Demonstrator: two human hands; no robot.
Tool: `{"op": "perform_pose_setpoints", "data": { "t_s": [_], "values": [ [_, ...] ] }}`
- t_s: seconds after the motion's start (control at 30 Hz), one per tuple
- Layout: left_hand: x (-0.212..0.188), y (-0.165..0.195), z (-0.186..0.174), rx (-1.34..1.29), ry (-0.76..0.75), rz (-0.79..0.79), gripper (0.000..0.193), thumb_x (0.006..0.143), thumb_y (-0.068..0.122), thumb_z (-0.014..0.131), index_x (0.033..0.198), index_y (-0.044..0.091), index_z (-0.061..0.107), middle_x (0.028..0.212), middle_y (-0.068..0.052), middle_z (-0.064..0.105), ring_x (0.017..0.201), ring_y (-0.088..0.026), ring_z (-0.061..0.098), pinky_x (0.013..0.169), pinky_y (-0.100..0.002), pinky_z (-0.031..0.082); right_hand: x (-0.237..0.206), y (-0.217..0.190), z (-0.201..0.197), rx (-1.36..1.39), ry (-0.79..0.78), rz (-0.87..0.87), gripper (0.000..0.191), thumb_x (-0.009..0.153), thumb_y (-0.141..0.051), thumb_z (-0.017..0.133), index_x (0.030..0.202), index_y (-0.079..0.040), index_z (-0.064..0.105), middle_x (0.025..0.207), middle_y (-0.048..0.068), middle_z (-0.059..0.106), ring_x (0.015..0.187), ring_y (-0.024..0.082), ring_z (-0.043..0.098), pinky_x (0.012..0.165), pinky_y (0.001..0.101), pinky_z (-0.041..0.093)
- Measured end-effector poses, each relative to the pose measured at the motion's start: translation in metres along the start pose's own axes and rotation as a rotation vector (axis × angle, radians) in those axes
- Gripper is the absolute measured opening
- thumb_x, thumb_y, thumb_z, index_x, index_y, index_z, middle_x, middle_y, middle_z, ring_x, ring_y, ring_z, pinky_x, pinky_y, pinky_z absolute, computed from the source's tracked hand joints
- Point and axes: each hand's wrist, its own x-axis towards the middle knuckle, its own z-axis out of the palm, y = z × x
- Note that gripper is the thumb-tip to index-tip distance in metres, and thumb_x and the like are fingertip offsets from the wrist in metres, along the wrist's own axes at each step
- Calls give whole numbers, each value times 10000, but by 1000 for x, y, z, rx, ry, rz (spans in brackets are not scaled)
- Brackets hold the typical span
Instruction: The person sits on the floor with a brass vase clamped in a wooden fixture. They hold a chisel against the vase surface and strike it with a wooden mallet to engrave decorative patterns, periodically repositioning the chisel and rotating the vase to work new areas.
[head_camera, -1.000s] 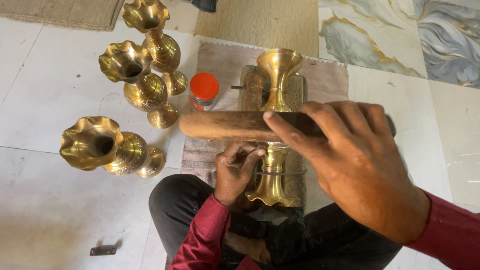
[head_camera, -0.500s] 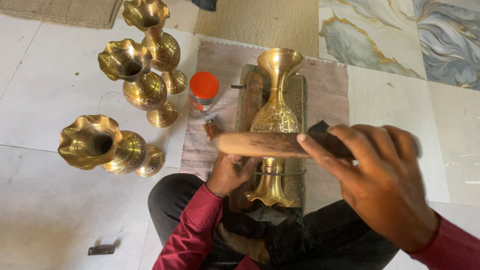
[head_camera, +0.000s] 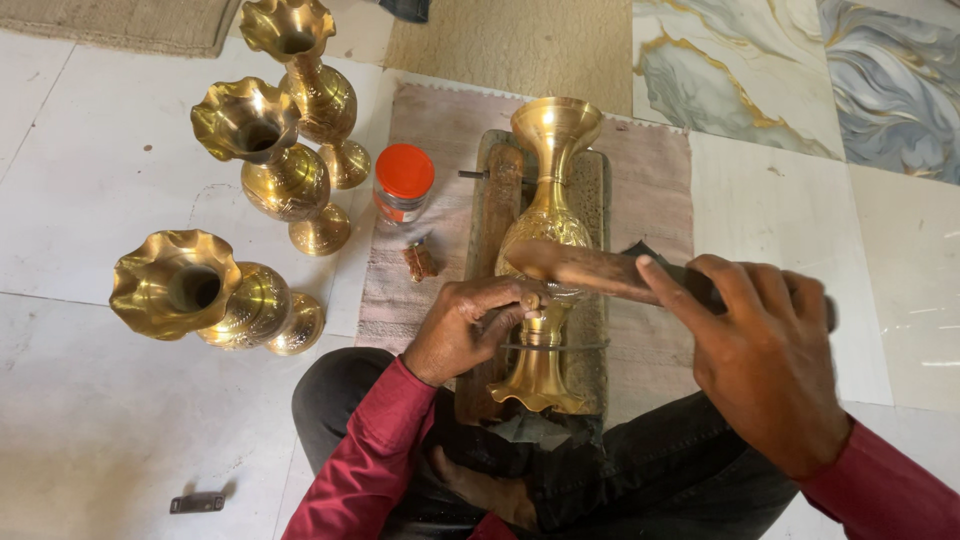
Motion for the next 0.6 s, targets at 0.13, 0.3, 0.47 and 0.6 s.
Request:
{"op": "perform_pose_setpoints", "data": {
  "t_s": [0.13, 0.3, 0.47, 0.6],
  "values": [
    [3, 3, -3, -18, -18, -17, 304, 845, -60, 758, 1113, 79, 726, 1167, -108, 771, 1044, -257, 780, 855, -319, 635, 3, 1, -2, -105, -25, -38, 756, 755, -17, 707, 1453, -281, 591, 1230, 98, 641, 1057, 276, 605, 942, 497, 439],
    [-6, -13, 0, -31, -26, 7, 364, 838, -70, 749, 1164, 89, 726, 1177, -106, 767, 1045, -247, 778, 864, -324, 633, 3, 0, -9, 86, 89, -22, 711, 831, 28, 684, 1483, -241, 587, 1241, 78, 634, 1080, 252, 594, 956, 453, 434],
    [-23, -39, 9, 82, 30, 6, 423, 754, -33, 765, 1161, 43, 677, 1151, -161, 723, 1100, -313, 706, 957, -405, 568, 11, -8, -19, 175, 196, -196, 684, 819, 43, 703, 1431, -243, 599, 1270, 93, 608, 1139, 254, 583, 1013, 455, 445],
    [-28, -41, 13, 69, 52, -30, 408, 786, -6, 768, 1182, 56, 694, 1171, -156, 730, 1138, -311, 704, 987, -398, 562, 16, -15, -26, 124, 158, -220, 732, 751, 60, 717, 1399, -266, 623, 1228, 71, 592, 1131, 276, 588, 999, 471, 428]
  ]
}}
